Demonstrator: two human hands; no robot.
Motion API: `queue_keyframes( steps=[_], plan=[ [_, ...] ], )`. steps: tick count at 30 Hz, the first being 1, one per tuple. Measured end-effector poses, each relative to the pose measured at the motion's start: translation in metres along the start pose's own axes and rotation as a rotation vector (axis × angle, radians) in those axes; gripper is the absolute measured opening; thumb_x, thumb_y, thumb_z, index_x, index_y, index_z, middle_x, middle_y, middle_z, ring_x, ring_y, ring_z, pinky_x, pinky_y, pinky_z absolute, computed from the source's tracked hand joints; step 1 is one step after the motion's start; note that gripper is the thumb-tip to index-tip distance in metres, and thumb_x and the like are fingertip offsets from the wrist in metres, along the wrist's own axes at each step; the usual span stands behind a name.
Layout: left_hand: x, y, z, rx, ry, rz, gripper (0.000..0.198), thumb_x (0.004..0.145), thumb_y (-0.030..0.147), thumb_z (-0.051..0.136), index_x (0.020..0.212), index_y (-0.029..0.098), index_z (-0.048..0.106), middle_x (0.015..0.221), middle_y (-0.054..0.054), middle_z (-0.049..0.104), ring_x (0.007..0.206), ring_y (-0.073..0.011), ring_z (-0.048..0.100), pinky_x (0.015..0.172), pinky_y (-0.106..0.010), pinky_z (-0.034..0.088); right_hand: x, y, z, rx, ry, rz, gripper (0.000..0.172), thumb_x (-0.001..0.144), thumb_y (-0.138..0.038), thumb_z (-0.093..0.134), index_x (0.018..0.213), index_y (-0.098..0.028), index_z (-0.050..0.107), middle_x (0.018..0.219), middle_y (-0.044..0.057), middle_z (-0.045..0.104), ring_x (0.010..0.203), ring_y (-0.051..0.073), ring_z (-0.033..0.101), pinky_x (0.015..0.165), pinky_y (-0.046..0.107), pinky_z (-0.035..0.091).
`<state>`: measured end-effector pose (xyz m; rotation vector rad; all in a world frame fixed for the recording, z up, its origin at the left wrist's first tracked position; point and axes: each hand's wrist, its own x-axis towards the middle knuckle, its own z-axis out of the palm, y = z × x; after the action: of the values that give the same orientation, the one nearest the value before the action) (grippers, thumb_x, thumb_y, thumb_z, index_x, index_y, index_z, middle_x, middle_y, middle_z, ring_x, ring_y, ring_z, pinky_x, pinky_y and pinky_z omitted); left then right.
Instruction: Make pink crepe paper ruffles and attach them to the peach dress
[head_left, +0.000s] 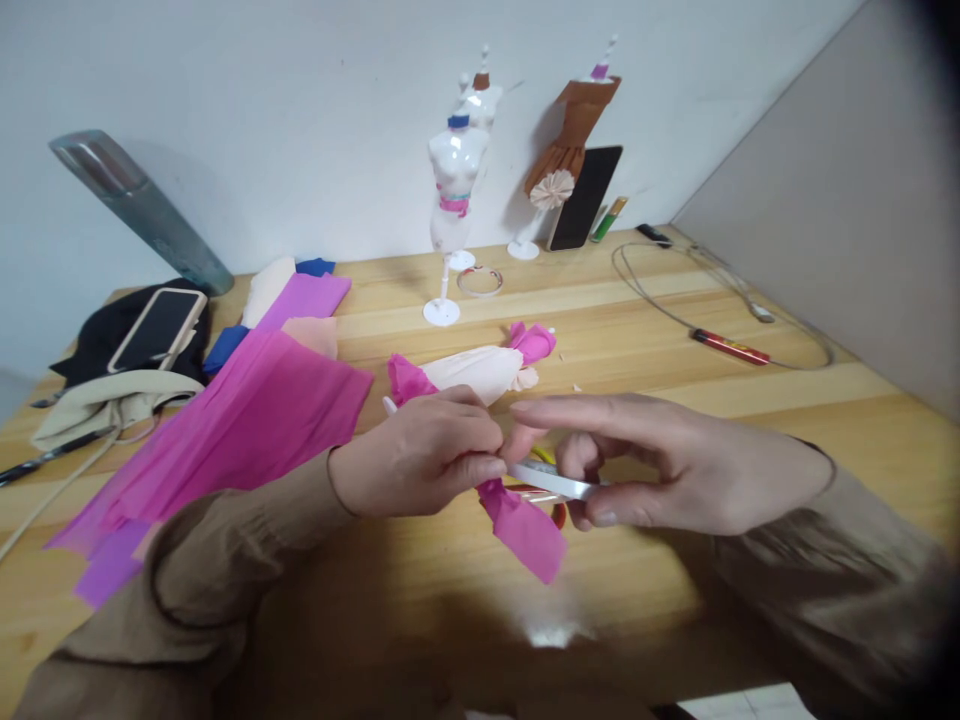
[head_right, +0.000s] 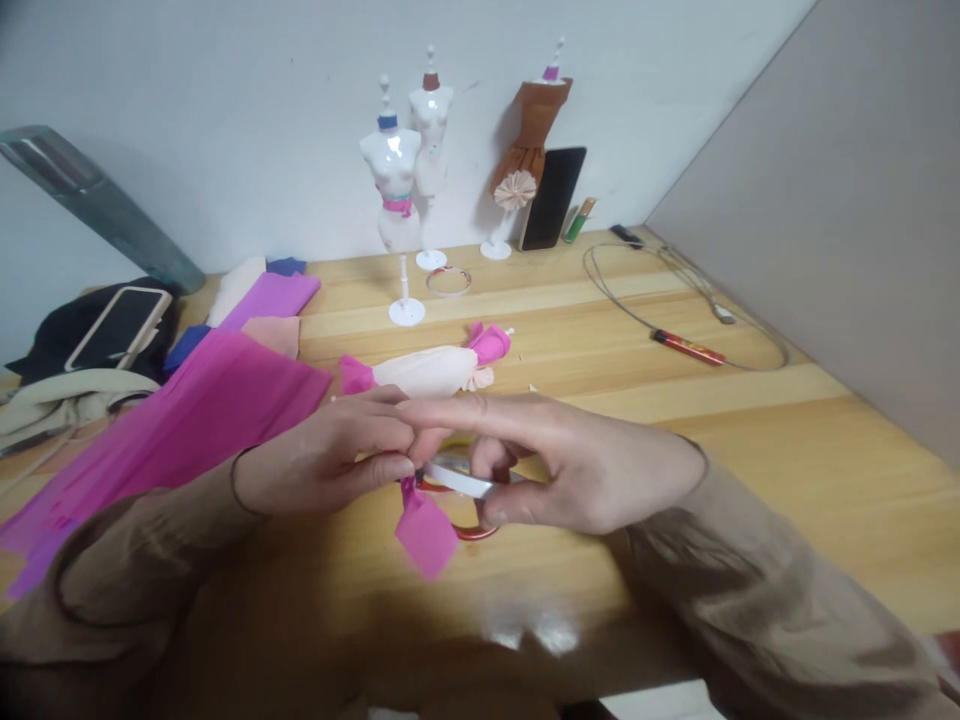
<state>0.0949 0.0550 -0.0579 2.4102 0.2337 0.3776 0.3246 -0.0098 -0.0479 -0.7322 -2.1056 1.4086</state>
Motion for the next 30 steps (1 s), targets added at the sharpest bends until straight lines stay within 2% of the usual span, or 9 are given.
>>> queue_keyframes(
  steps=[4, 9, 14, 24, 27, 30],
  plan=[
    [0.001, 0.002, -0.003, -0.081, -0.042, -0.041, 0.024, 0.091, 0.023, 0.051, 0.068, 0.015, 0.054, 0.075, -0.005, 0.060, 0.079, -0.0164, 0.052, 0.078, -0.029, 0.043, 0.000, 0.000, -0.001, -0.165, 0.020, -0.009, 0.088, 0.079, 0.003, 0.060, 0.148, -0.040, 0.027, 0.115, 0.001, 0.060, 0.069, 0.005, 0.056, 0.064, 0.015, 0.050],
    [0.002, 0.003, -0.003, -0.162, -0.090, -0.057, 0.016, 0.090, 0.021, 0.057, 0.077, 0.014, 0.065, 0.087, -0.005, 0.068, 0.081, -0.0140, 0.055, 0.081, -0.026, 0.042, -0.001, 0.000, -0.001, -0.332, 0.040, 0.047, 0.070, 0.083, -0.007, 0.059, 0.146, -0.027, 0.036, 0.101, 0.004, 0.062, 0.078, 0.012, 0.059, 0.066, 0.021, 0.052],
    [0.001, 0.000, -0.001, -0.135, -0.102, -0.067, 0.019, 0.090, 0.022, 0.058, 0.074, 0.016, 0.067, 0.070, -0.002, 0.068, 0.079, -0.0145, 0.053, 0.079, -0.025, 0.040, 0.003, -0.001, 0.000, -0.372, 0.005, 0.073, 0.060, 0.085, -0.010, 0.058, 0.141, -0.024, 0.044, 0.103, 0.006, 0.064, 0.080, 0.013, 0.061, 0.068, 0.023, 0.052],
    [-0.001, -0.006, -0.001, -0.090, -0.106, -0.114, 0.023, 0.087, 0.018, 0.061, 0.065, 0.015, 0.060, 0.070, -0.001, 0.066, 0.075, -0.0128, 0.052, 0.075, -0.024, 0.040, -0.002, 0.004, 0.001, -0.422, 0.048, 0.048, 0.077, 0.082, -0.010, 0.061, 0.149, -0.034, 0.032, 0.135, 0.007, 0.056, 0.077, 0.012, 0.061, 0.069, 0.024, 0.054],
    [-0.002, -0.008, 0.001, -0.066, -0.074, -0.110, 0.019, 0.086, 0.016, 0.062, 0.067, 0.015, 0.058, 0.071, -0.001, 0.066, 0.076, -0.0129, 0.054, 0.073, -0.023, 0.041, -0.003, 0.003, 0.002, -0.440, 0.066, 0.052, 0.075, 0.084, -0.009, 0.057, 0.150, -0.034, 0.031, 0.132, 0.008, 0.058, 0.078, 0.013, 0.062, 0.068, 0.024, 0.054],
    [-0.003, -0.011, 0.004, -0.030, -0.043, -0.093, 0.017, 0.085, 0.015, 0.062, 0.069, 0.014, 0.058, 0.073, -0.003, 0.065, 0.076, -0.0132, 0.055, 0.072, -0.023, 0.041, -0.003, 0.003, 0.003, -0.485, 0.083, 0.098, 0.073, 0.084, -0.006, 0.054, 0.150, -0.029, 0.032, 0.118, 0.007, 0.065, 0.076, 0.013, 0.062, 0.066, 0.023, 0.052]
  ],
)
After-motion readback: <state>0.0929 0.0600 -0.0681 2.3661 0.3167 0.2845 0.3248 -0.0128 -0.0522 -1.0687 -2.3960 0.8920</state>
